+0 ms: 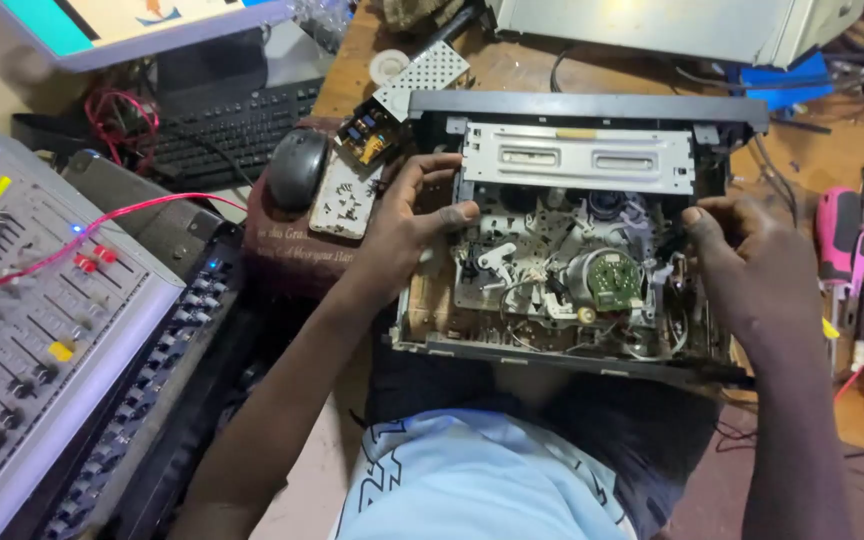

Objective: The person repairs an open electronic device, likely a VCR, using a yellow screwdriver and a pink screwdriver. They unscrew and remove components from the device's chassis, manipulating internal parts and wires on a cluttered workbench.

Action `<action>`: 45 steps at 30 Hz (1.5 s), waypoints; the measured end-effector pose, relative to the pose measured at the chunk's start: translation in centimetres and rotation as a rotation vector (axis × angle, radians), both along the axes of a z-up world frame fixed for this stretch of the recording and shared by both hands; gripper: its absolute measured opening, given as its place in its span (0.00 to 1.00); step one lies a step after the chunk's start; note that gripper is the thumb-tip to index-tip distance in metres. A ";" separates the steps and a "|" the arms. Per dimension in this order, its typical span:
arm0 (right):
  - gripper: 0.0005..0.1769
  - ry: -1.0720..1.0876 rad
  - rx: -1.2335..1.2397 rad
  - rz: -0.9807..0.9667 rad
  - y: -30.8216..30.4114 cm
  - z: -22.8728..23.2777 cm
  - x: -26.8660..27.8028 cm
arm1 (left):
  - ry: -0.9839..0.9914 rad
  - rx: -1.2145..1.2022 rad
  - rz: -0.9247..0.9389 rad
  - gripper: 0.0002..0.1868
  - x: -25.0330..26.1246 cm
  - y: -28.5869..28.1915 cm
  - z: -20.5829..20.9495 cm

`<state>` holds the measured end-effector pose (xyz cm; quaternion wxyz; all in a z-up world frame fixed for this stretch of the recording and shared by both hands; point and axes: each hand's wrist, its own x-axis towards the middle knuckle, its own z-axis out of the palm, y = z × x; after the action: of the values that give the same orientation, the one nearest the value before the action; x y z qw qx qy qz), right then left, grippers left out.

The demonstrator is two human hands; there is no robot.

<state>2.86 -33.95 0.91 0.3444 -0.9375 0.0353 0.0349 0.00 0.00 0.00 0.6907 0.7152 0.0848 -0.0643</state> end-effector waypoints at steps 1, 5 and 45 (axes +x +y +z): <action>0.15 -0.008 -0.001 0.006 0.7 1.5 0.2 | -0.008 -0.001 0.006 0.34 0.0 -0.2 0.7; 0.39 0.079 -0.185 0.118 3.6 6.5 0.9 | 0.140 0.114 -0.104 0.61 -0.3 -0.9 1.6; 0.51 -0.445 -0.444 0.766 13.5 -2.5 8.3 | -0.496 0.366 -0.098 0.18 -1.0 2.4 -9.7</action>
<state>11.16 -20.41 -1.60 0.0980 -0.9186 -0.3795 -0.0502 -1.04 2.36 -9.75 0.5461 0.8249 -0.1105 0.0952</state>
